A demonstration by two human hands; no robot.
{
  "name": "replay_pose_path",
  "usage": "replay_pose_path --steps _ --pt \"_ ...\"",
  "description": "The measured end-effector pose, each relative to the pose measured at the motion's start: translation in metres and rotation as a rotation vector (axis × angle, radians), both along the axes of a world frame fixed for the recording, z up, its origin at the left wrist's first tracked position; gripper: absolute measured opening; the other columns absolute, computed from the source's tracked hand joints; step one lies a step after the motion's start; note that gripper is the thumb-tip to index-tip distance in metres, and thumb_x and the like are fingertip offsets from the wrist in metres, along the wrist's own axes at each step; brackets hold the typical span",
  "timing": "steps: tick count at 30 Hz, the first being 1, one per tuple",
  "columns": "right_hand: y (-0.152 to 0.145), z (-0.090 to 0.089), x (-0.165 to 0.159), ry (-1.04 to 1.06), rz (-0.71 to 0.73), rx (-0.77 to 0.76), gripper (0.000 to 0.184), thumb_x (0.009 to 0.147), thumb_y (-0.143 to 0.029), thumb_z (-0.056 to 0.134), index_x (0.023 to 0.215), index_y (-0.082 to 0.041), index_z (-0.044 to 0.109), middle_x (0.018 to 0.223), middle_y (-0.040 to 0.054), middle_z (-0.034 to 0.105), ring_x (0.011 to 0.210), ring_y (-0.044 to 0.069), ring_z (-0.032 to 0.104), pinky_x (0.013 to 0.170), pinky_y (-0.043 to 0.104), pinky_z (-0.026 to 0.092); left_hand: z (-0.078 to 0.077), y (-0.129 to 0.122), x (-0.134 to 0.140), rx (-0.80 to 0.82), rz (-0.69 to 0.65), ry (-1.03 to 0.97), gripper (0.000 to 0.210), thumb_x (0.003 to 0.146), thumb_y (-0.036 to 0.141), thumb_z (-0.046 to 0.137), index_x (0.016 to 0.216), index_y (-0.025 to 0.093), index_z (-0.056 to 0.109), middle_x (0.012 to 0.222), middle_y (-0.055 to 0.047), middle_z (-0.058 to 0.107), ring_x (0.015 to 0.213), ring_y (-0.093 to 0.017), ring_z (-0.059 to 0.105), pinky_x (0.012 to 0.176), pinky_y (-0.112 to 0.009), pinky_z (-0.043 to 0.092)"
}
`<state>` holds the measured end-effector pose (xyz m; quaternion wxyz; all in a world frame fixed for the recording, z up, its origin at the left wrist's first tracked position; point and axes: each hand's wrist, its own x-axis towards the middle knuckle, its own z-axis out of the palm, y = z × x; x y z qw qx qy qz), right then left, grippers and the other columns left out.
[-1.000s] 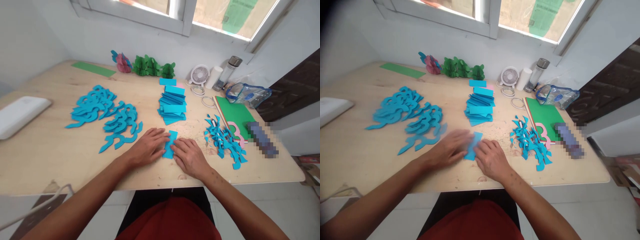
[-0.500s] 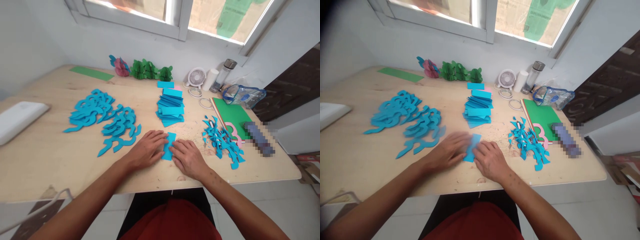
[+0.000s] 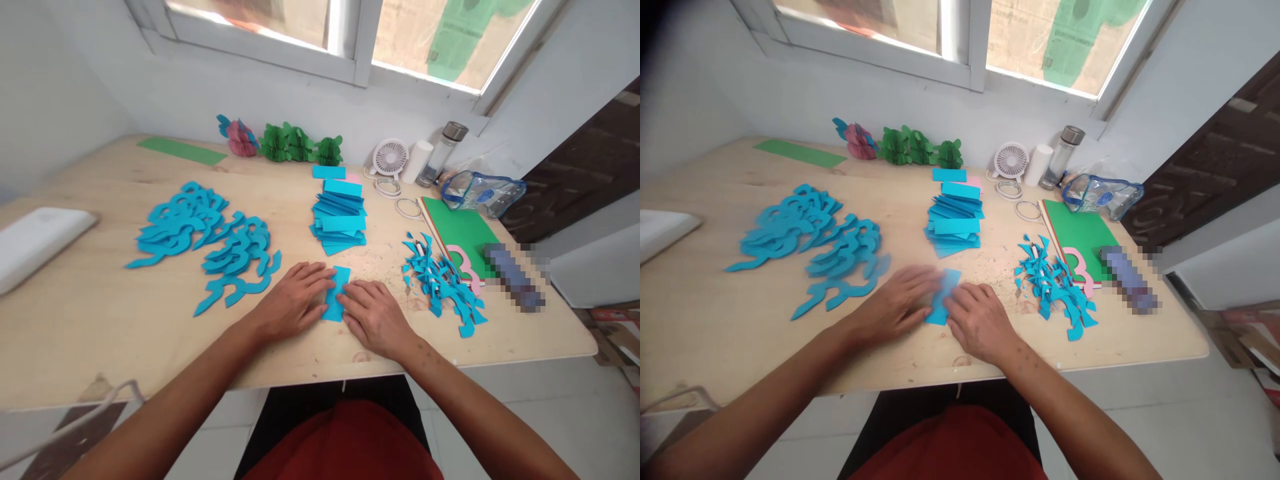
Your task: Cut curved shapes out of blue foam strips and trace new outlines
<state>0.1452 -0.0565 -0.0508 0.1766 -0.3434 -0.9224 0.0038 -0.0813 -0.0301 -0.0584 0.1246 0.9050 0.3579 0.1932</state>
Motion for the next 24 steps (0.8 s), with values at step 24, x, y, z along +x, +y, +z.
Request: replay_pose_path --steps 24 --pt "-0.0010 0.0003 -0.0004 0.009 -0.004 -0.006 0.031 0.091 -0.025 0.052 0.119 -0.016 0.061 0.121 0.0141 0.064 0.116 0.027 0.052 0.092 0.046 0.043 0.0000 -0.0002 0.0004 -0.003 0.004 -0.020 0.037 0.086 0.026 0.049 0.121 0.018 0.058 0.138 -0.012 0.054 0.131 -0.030 0.043 0.108 -0.054 0.032"
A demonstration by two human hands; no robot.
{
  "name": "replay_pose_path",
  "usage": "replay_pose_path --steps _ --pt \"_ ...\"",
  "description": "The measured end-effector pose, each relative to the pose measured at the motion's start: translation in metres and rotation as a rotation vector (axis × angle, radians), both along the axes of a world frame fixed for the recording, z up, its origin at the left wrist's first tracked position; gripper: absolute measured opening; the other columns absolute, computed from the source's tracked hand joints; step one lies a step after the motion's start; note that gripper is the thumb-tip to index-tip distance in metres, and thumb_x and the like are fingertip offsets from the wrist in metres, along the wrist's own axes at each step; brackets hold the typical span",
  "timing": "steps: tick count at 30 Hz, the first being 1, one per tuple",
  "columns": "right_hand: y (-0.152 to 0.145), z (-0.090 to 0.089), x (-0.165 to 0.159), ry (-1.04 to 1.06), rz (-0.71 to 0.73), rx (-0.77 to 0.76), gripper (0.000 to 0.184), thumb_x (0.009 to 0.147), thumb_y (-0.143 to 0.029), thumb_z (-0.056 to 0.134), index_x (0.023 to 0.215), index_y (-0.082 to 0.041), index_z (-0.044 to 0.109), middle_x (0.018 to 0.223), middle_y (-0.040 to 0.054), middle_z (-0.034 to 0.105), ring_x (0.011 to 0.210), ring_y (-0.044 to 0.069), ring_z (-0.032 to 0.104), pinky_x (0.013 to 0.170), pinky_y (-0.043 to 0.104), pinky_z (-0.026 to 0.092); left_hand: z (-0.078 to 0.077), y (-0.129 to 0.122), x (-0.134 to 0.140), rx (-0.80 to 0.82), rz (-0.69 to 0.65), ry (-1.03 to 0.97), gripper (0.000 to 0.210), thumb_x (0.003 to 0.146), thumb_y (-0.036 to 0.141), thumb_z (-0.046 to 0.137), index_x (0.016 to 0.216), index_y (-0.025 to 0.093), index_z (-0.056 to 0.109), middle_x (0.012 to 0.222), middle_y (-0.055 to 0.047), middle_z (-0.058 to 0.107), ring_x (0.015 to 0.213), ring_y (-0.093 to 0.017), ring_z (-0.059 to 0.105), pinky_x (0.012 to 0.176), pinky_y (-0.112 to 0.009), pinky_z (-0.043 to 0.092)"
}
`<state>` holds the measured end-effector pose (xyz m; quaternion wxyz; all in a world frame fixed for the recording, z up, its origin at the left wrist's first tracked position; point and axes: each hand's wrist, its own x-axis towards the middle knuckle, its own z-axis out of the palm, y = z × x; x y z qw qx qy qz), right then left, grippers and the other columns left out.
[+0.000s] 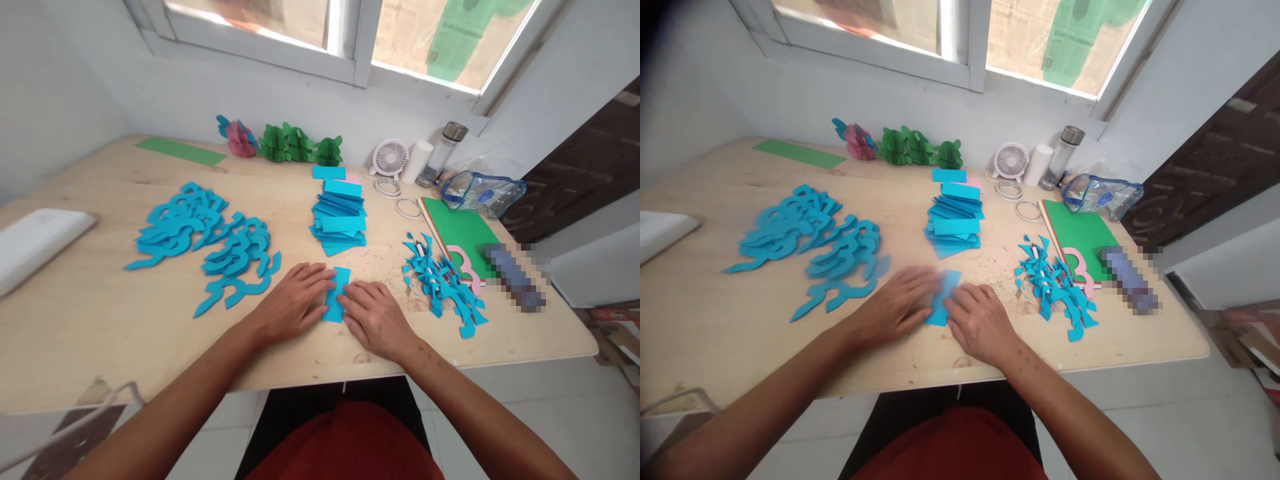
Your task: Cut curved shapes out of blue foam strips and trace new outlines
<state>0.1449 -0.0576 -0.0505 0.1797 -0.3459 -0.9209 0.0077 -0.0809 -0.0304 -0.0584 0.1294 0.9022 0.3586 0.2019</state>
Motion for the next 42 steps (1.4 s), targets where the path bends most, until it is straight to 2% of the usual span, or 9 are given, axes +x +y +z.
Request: replay_pose_path --steps 10,15,17,20,24,26,30,35,42 --pt "-0.001 0.000 -0.001 -0.004 -0.007 0.000 0.029 0.091 -0.024 0.052 0.117 -0.016 0.062 0.118 0.0131 0.065 0.114 0.026 0.053 0.091 0.045 0.043 0.001 0.000 0.000 -0.002 -0.007 -0.007 0.037 0.085 0.026 0.050 0.121 0.019 0.058 0.138 -0.012 0.054 0.130 -0.030 0.044 0.108 -0.054 0.033" --pt "-0.001 0.010 0.013 0.062 -0.049 0.032 0.024 0.091 -0.023 0.052 0.110 -0.016 0.065 0.115 0.0120 0.067 0.105 0.025 0.059 0.090 0.043 0.043 -0.001 0.001 -0.001 0.018 -0.020 0.022 0.037 0.087 0.027 0.049 0.122 0.018 0.057 0.137 -0.012 0.055 0.131 -0.030 0.042 0.108 -0.053 0.032" --pt "0.005 0.017 0.032 0.112 -0.150 0.072 0.023 0.091 -0.022 0.050 0.107 -0.017 0.066 0.110 0.0118 0.069 0.101 0.024 0.061 0.087 0.042 0.044 -0.003 0.002 -0.002 0.017 -0.024 0.034 0.037 0.088 0.028 0.048 0.122 0.017 0.056 0.137 -0.012 0.055 0.132 -0.031 0.042 0.108 -0.053 0.032" --pt "0.020 0.030 0.075 0.183 -0.390 0.148 0.022 0.091 -0.021 0.047 0.099 -0.018 0.068 0.099 0.0109 0.072 0.093 0.024 0.064 0.080 0.038 0.045 -0.004 0.003 -0.003 0.020 -0.021 0.035 0.036 0.088 0.030 0.048 0.122 0.018 0.055 0.137 -0.011 0.055 0.132 -0.030 0.041 0.108 -0.053 0.032" --pt "0.042 0.042 0.128 -0.003 -0.767 0.095 0.020 0.087 -0.025 0.051 0.088 -0.018 0.070 0.086 0.0095 0.072 0.074 0.023 0.064 0.062 0.032 0.041 -0.004 0.003 -0.003 0.027 -0.025 0.029 0.035 0.089 0.029 0.047 0.121 0.018 0.055 0.136 -0.010 0.056 0.133 -0.029 0.041 0.109 -0.052 0.032" --pt "0.050 0.044 0.140 -0.140 -0.882 0.023 0.019 0.085 -0.025 0.053 0.086 -0.019 0.071 0.082 0.0090 0.072 0.071 0.024 0.063 0.057 0.030 0.036 -0.003 0.003 -0.002 0.025 -0.026 0.029 0.035 0.089 0.029 0.047 0.120 0.018 0.056 0.136 -0.010 0.056 0.133 -0.029 0.040 0.109 -0.052 0.032" --pt "0.061 0.041 0.134 -0.315 -0.863 -0.125 0.019 0.085 -0.026 0.052 0.086 -0.022 0.071 0.088 0.0073 0.073 0.078 0.023 0.064 0.056 0.029 0.032 -0.003 0.002 -0.002 0.011 -0.019 0.035 0.035 0.088 0.029 0.047 0.120 0.018 0.056 0.137 -0.010 0.055 0.133 -0.029 0.040 0.109 -0.052 0.031" --pt "0.068 0.040 0.118 -0.372 -0.799 -0.100 0.023 0.089 -0.031 0.049 0.095 -0.021 0.069 0.096 0.0089 0.072 0.089 0.025 0.064 0.060 0.030 0.034 -0.003 0.002 -0.003 0.017 -0.019 0.050 0.034 0.088 0.028 0.047 0.120 0.019 0.055 0.139 -0.009 0.054 0.134 -0.028 0.040 0.110 -0.052 0.030" --pt "0.070 0.041 0.110 -0.439 -0.788 -0.152 0.027 0.089 -0.040 0.049 0.094 -0.020 0.067 0.096 0.0098 0.073 0.088 0.026 0.065 0.060 0.030 0.035 -0.004 0.003 -0.003 0.004 -0.017 0.052 0.036 0.090 0.031 0.046 0.123 0.018 0.053 0.138 -0.011 0.054 0.134 -0.029 0.040 0.109 -0.053 0.031"
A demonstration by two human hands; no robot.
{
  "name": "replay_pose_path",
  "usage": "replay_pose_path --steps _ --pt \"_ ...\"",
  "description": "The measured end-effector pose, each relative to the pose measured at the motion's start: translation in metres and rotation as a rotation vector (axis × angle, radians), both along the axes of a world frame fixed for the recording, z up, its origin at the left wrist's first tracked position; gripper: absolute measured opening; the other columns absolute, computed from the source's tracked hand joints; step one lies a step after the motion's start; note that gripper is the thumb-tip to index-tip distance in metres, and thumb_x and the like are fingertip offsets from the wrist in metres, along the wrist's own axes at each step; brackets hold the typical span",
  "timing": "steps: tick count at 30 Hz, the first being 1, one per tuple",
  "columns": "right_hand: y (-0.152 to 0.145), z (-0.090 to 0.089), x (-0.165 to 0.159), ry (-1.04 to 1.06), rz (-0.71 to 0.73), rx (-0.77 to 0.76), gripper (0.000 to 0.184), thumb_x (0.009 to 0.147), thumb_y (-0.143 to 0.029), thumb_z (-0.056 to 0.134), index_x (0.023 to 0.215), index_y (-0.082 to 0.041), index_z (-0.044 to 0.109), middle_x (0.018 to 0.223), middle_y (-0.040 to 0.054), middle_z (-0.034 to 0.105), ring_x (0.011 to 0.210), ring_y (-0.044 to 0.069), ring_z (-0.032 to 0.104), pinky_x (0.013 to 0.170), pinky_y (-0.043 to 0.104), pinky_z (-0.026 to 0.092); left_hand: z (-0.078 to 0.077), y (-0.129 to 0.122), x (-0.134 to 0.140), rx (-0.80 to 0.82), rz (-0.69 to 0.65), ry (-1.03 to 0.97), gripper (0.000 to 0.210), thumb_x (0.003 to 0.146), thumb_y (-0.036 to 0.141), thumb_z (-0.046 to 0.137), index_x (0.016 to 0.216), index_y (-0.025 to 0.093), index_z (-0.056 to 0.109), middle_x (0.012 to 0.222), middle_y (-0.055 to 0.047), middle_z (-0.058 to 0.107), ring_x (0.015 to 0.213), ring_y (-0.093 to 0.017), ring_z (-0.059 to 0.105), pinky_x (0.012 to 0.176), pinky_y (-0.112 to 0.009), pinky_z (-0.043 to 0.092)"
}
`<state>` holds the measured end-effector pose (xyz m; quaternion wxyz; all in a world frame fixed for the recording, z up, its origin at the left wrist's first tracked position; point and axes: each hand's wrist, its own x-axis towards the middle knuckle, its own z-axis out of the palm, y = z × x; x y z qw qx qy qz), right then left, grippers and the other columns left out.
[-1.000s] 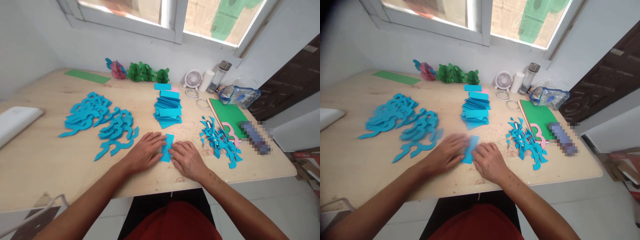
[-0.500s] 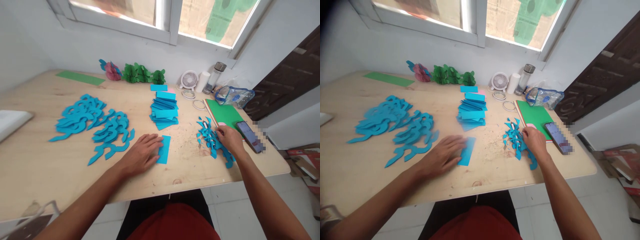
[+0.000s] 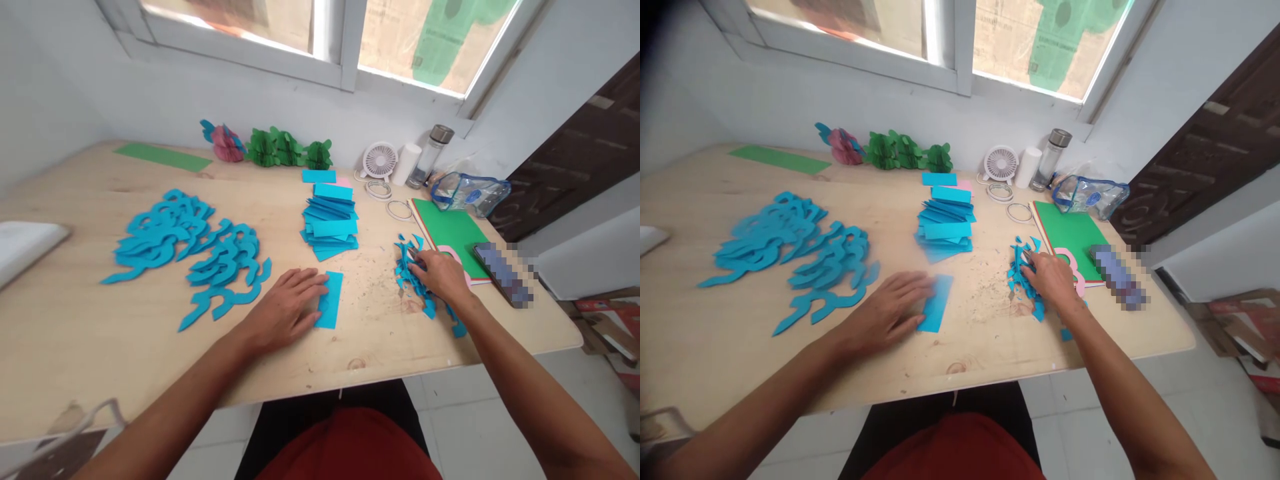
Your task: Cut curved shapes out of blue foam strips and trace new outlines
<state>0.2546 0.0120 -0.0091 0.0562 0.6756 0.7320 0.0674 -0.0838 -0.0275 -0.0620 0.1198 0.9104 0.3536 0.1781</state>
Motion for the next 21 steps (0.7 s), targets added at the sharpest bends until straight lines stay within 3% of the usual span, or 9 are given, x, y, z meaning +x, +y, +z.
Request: replay_pose_path --steps 6,10,14,18,21 --pt "0.007 0.003 -0.002 0.026 -0.145 -0.098 0.024 0.084 -0.038 0.050 0.089 -0.021 0.066 0.087 0.0113 0.072 0.080 0.027 0.065 0.055 0.029 0.032 0.000 0.000 0.000 0.003 -0.001 -0.005 0.036 0.089 0.030 0.047 0.122 0.017 0.054 0.137 -0.011 0.055 0.133 -0.029 0.040 0.109 -0.052 0.031" --pt "0.007 0.005 0.007 0.150 -0.180 -0.004 0.022 0.080 -0.036 0.051 0.088 -0.020 0.064 0.082 0.0104 0.070 0.076 0.025 0.063 0.054 0.028 0.030 0.000 -0.001 0.000 0.014 -0.004 -0.025 0.035 0.089 0.030 0.047 0.121 0.019 0.055 0.136 -0.010 0.055 0.133 -0.029 0.041 0.109 -0.052 0.031" --pt "0.002 0.004 0.017 0.423 -0.170 0.157 0.027 0.077 -0.029 0.050 0.100 -0.022 0.061 0.069 0.0019 0.062 0.061 0.019 0.055 0.054 0.026 0.031 -0.001 0.000 0.000 0.021 -0.008 -0.031 0.034 0.088 0.030 0.047 0.120 0.018 0.055 0.136 -0.010 0.056 0.132 -0.029 0.041 0.108 -0.052 0.032" --pt "0.000 0.000 0.019 0.729 -0.147 0.197 0.024 0.074 -0.029 0.047 0.091 -0.021 0.063 0.051 -0.0045 0.046 0.047 0.015 0.044 0.049 0.026 0.030 0.000 0.000 0.001 0.023 -0.003 -0.028 0.035 0.089 0.029 0.047 0.120 0.018 0.055 0.136 -0.011 0.056 0.132 -0.029 0.042 0.108 -0.052 0.032" --pt "-0.002 0.000 0.019 1.009 -0.171 0.150 0.024 0.073 -0.032 0.050 0.089 -0.020 0.064 0.053 -0.0035 0.053 0.048 0.016 0.048 0.050 0.027 0.036 0.002 -0.001 0.001 0.024 -0.005 -0.022 0.035 0.088 0.029 0.047 0.120 0.017 0.055 0.136 -0.011 0.056 0.132 -0.028 0.041 0.109 -0.051 0.032"
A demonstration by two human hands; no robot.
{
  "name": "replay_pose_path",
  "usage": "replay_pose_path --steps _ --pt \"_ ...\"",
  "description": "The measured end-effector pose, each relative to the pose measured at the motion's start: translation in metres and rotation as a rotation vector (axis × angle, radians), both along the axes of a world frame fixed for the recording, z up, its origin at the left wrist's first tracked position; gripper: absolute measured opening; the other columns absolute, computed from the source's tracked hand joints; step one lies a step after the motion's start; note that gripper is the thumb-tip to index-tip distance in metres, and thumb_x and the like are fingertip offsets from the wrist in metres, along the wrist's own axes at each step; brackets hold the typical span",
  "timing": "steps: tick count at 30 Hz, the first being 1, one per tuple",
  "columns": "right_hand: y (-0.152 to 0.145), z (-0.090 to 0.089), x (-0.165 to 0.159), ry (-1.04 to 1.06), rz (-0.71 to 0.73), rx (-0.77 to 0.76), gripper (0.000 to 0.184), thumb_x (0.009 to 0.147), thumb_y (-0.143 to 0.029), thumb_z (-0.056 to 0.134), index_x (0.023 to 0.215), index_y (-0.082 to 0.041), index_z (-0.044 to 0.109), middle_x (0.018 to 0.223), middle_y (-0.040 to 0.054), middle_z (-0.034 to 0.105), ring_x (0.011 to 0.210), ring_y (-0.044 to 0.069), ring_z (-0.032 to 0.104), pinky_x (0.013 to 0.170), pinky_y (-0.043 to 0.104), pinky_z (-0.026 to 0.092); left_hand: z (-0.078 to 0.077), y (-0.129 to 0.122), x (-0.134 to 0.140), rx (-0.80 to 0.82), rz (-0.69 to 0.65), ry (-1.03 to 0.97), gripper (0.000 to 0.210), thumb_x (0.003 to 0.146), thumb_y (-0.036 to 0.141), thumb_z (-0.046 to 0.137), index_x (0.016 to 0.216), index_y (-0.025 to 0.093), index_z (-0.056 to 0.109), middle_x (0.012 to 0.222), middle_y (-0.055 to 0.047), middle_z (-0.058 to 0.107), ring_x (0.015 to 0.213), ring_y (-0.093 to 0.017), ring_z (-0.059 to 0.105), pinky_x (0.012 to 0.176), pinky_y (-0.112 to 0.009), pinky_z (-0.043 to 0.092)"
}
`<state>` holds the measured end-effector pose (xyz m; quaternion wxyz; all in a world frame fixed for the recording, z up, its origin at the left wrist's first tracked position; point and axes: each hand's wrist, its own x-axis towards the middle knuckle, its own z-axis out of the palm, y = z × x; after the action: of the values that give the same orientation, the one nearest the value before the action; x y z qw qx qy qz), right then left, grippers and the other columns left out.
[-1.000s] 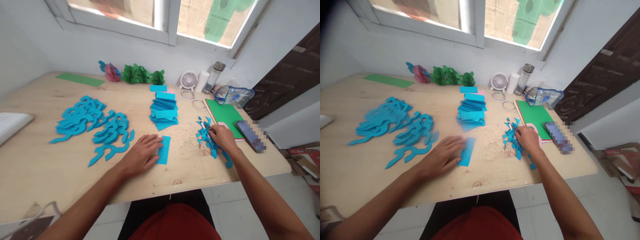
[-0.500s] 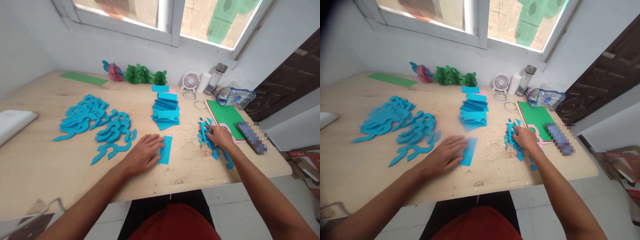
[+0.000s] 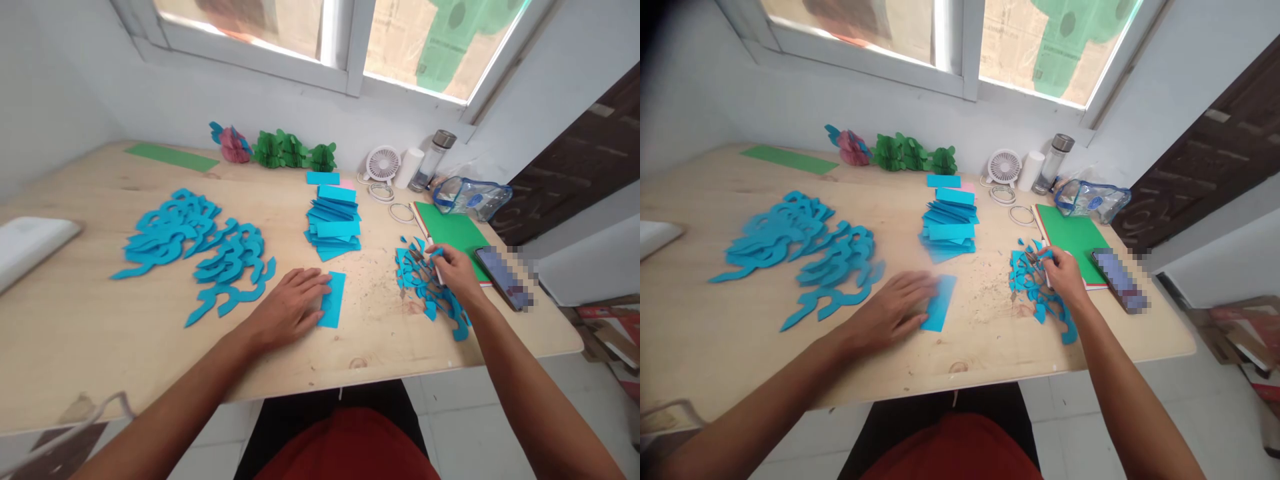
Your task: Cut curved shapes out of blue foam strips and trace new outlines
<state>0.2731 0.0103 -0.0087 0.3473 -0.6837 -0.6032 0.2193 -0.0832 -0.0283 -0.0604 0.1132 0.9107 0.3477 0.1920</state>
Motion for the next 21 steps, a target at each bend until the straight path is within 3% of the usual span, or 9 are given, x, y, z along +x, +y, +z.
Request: replay_pose_path --steps 3,7,10,12,14,17,19,21 --pt "-0.005 0.005 0.002 0.219 0.056 -0.022 0.031 0.075 -0.035 0.055 0.099 -0.020 0.066 0.078 0.0028 0.069 0.075 0.021 0.064 0.070 0.032 0.047 0.000 0.000 0.000 0.002 -0.001 0.000 0.035 0.088 0.029 0.047 0.120 0.017 0.055 0.136 -0.011 0.056 0.132 -0.028 0.042 0.108 -0.050 0.032" --pt "-0.012 0.019 0.009 0.393 0.200 -0.005 0.037 0.079 -0.035 0.054 0.113 -0.023 0.064 0.113 0.0062 0.069 0.112 0.026 0.060 0.094 0.040 0.044 -0.001 0.000 0.000 -0.006 0.004 -0.009 0.035 0.089 0.031 0.046 0.120 0.019 0.055 0.136 -0.010 0.055 0.132 -0.028 0.042 0.109 -0.051 0.032" --pt "-0.013 0.033 0.014 0.337 0.279 0.076 0.045 0.080 -0.030 0.052 0.124 -0.026 0.058 0.130 0.0059 0.061 0.126 0.026 0.051 0.100 0.042 0.040 0.000 0.000 0.000 -0.019 0.011 -0.009 0.035 0.088 0.031 0.047 0.121 0.020 0.055 0.136 -0.010 0.056 0.132 -0.028 0.042 0.109 -0.051 0.031" --pt "-0.013 0.043 0.013 0.148 0.256 0.173 0.053 0.077 -0.026 0.055 0.130 -0.027 0.054 0.137 0.0068 0.056 0.128 0.028 0.049 0.101 0.045 0.040 0.001 0.000 0.001 -0.024 0.011 -0.011 0.035 0.088 0.030 0.047 0.120 0.020 0.056 0.135 -0.010 0.056 0.131 -0.029 0.042 0.108 -0.052 0.032" --pt "-0.014 0.051 0.008 -0.136 0.117 0.341 0.055 0.076 -0.021 0.055 0.130 -0.024 0.053 0.134 0.0095 0.058 0.124 0.029 0.053 0.100 0.048 0.040 0.002 0.000 0.001 -0.025 0.008 -0.014 0.035 0.087 0.029 0.047 0.120 0.019 0.057 0.135 -0.010 0.057 0.131 -0.029 0.043 0.108 -0.053 0.032" --pt "-0.018 0.057 -0.005 -0.432 -0.100 0.584 0.041 0.082 -0.020 0.050 0.122 -0.021 0.056 0.123 0.0124 0.063 0.115 0.030 0.058 0.099 0.050 0.040 0.003 0.000 0.001 -0.020 0.003 -0.015 0.036 0.087 0.030 0.047 0.120 0.018 0.057 0.135 -0.012 0.056 0.130 -0.030 0.043 0.107 -0.053 0.033" --pt "-0.023 0.056 -0.018 -0.421 -0.175 0.685 0.026 0.084 -0.027 0.053 0.109 -0.022 0.058 0.107 0.0119 0.068 0.102 0.029 0.063 0.092 0.047 0.046 0.002 0.000 0.001 -0.017 0.002 -0.015 0.037 0.087 0.030 0.047 0.121 0.018 0.056 0.136 -0.012 0.056 0.131 -0.030 0.042 0.107 -0.053 0.032" --pt "-0.029 0.051 -0.034 -0.246 -0.215 0.743 0.020 0.081 -0.035 0.060 0.096 -0.022 0.057 0.087 0.0079 0.066 0.082 0.025 0.065 0.078 0.041 0.051 0.001 0.000 0.001 -0.020 0.002 -0.015 0.038 0.087 0.029 0.047 0.123 0.018 0.055 0.137 -0.011 0.055 0.132 -0.030 0.042 0.108 -0.053 0.032"
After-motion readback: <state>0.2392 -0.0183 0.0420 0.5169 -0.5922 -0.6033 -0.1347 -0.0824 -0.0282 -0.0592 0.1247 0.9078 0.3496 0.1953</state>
